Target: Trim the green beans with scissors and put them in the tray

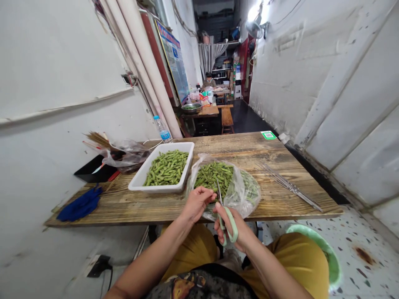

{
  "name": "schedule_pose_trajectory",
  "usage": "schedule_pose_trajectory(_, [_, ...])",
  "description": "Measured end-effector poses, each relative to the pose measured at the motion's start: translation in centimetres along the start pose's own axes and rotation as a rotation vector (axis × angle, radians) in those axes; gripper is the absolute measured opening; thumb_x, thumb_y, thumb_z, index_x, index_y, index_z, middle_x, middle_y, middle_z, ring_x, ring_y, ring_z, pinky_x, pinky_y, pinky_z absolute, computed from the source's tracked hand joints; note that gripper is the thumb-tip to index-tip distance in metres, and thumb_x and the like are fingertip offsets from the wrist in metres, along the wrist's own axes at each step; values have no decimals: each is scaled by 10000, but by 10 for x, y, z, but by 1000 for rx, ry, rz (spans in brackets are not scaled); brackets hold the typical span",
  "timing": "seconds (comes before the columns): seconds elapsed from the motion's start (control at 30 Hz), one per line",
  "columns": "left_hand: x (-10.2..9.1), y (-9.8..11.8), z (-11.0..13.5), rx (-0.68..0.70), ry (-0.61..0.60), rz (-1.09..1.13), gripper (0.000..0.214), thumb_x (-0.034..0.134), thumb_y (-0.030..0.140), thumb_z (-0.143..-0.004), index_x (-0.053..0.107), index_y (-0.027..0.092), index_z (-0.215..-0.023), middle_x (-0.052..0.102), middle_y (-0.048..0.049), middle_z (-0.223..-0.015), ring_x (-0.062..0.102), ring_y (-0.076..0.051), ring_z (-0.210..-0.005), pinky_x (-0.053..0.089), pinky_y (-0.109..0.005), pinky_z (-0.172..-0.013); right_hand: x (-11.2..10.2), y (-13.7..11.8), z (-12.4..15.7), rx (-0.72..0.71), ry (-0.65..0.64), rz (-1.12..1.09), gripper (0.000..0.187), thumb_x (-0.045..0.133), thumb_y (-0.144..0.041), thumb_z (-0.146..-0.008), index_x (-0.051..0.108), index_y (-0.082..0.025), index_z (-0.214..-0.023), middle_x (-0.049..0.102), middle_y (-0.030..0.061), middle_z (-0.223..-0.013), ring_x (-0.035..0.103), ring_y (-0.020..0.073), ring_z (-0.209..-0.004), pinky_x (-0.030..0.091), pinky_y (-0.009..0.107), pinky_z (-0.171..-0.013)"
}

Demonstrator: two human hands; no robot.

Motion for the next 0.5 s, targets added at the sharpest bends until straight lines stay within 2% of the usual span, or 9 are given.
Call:
schedule_pose_trajectory(0.1, [-1,-1,0,-4,19,-15,323,784,249,-535,493,124,-600,620,-10,-614,604,-92,-583,483,-225,-617,0,0,1,0,29,12,447,551,-598,-757,542,-175,-903,507,-71,-461,370,65,-289,314,181,-280])
schedule_pose_trajectory(0.2, [-5,4,-5,22,41,-9,325,756,213,-544,447,138,-612,645,-39,-774,642,-131,-696,502,-252,-643,-5,3,3,-11,45,-20,411,574,-571,-758,546,-182,-885,511,-66,-473,365,62,-299,308,180,-288])
schedule_pose_trajectory(0.27, [-7,10,-14,50,30,-28,309,713,197,-572,413,150,-626,649,-48,-846,643,-134,-711,485,-231,-598,-12,6,5,-16,33,-104,380,574,-548,-778,555,-188,-899,540,-49,-513,393,68,-331,331,188,-320])
schedule_pose_trajectory(0.3, [-8,14,-20,71,23,-68,282,685,195,-594,411,156,-641,646,-36,-814,628,-116,-658,455,-206,-549,-16,8,6,-3,16,-166,369,564,-541,-791,559,-191,-908,556,-38,-539,420,75,-358,353,197,-348])
schedule_pose_trajectory(0.4, [-7,23,-44,180,-25,-369,124,590,216,-689,496,167,-755,579,30,-608,490,-68,-457,342,-175,-451,-28,14,9,85,-64,-352,381,499,-555,-830,570,-195,-934,589,-6,-603,508,112,-456,425,245,-455])
schedule_pose_trajectory(0.5, [2,29,-65,342,-177,-871,129,502,187,-762,601,177,-846,596,7,-605,513,-115,-540,402,-232,-575,-35,18,11,117,-121,-435,406,444,-574,-850,571,-202,-955,607,11,-637,538,134,-502,442,279,-511])
Point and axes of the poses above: each hand's wrist, its own z-axis away from the middle knuckle, its own x-axis out of the palm, y = z × x, the point moved 1 cm from there along -z, towards the middle knuckle
